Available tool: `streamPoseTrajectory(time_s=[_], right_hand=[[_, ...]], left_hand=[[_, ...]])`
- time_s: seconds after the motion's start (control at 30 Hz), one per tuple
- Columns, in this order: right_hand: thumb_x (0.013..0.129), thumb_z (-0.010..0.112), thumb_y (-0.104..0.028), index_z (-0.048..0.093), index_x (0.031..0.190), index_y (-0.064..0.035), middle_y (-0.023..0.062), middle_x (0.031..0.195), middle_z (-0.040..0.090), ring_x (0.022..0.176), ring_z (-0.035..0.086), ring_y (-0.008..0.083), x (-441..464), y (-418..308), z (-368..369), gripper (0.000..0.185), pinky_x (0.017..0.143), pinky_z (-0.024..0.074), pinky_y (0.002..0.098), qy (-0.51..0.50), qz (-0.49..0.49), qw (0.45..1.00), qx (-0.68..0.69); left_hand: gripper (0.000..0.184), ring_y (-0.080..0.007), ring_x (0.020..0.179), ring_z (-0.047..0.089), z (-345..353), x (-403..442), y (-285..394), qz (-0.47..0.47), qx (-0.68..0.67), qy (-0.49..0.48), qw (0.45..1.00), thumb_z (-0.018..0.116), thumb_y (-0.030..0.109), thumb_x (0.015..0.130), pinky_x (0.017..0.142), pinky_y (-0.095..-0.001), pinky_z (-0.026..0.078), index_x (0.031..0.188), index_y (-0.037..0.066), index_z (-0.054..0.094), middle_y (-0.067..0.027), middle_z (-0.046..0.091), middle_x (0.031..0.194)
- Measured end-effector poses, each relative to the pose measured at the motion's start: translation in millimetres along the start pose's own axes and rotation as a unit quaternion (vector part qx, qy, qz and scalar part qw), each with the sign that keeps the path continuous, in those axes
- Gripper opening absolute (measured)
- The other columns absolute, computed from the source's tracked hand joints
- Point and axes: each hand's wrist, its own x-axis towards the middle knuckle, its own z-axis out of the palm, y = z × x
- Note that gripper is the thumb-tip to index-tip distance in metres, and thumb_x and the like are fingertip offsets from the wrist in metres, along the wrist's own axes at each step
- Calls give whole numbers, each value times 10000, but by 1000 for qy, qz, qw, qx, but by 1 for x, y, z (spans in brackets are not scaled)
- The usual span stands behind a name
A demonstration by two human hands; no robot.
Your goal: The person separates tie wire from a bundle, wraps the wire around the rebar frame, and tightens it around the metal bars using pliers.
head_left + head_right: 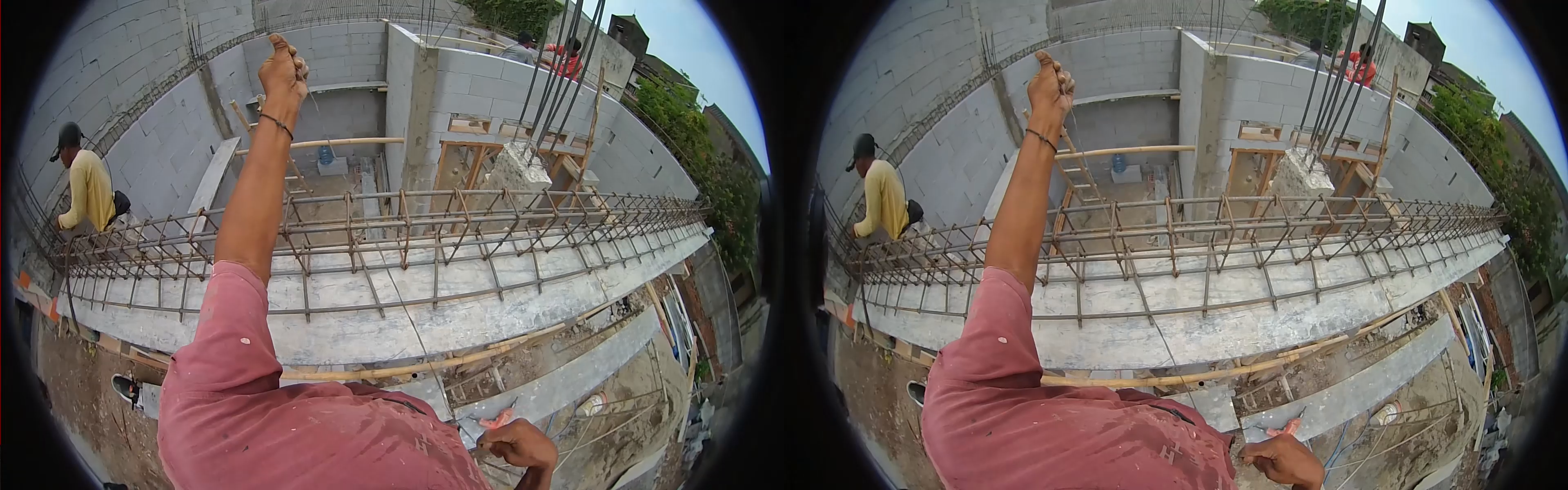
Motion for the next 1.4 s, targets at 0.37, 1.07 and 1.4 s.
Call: streamPoseTrajectory(time_s=[0.37, 1.07, 1.4], right_hand=[[877, 641, -10, 663, 869, 56, 131, 634, 662, 522, 612, 298, -2, 12, 1, 70, 583, 505, 382, 78, 150, 983, 74], [873, 698, -78, 722, 940, 6, 121, 754, 645, 609, 568, 165, -25, -3, -14, 109, 584, 439, 303, 108, -121, 828, 536], [975, 647, -154, 533, 868, 21, 37, 615, 523, 406, 321, 46, -11, 37, -6, 235, 374, 277, 213, 318, -42, 794, 517]], left_hand=[[627, -114, 415, 294, -7, -6, 13, -134, -90, -40, 986, 736, 686, 671, 431, -255, 222, 612, 121, 472, 17, 389, 498], [703, -124, 388, 245, -125, 4, 47, -164, -189, 107, 962, 664, 712, 765, 411, -264, 185, 534, 115, 375, 1, 329, 470], [506, -35, 458, 437, -148, -40, 65, -242, -117, -61, 961, 598, 574, 908, 400, -170, 312, 874, 72, 649, 13, 645, 686]])
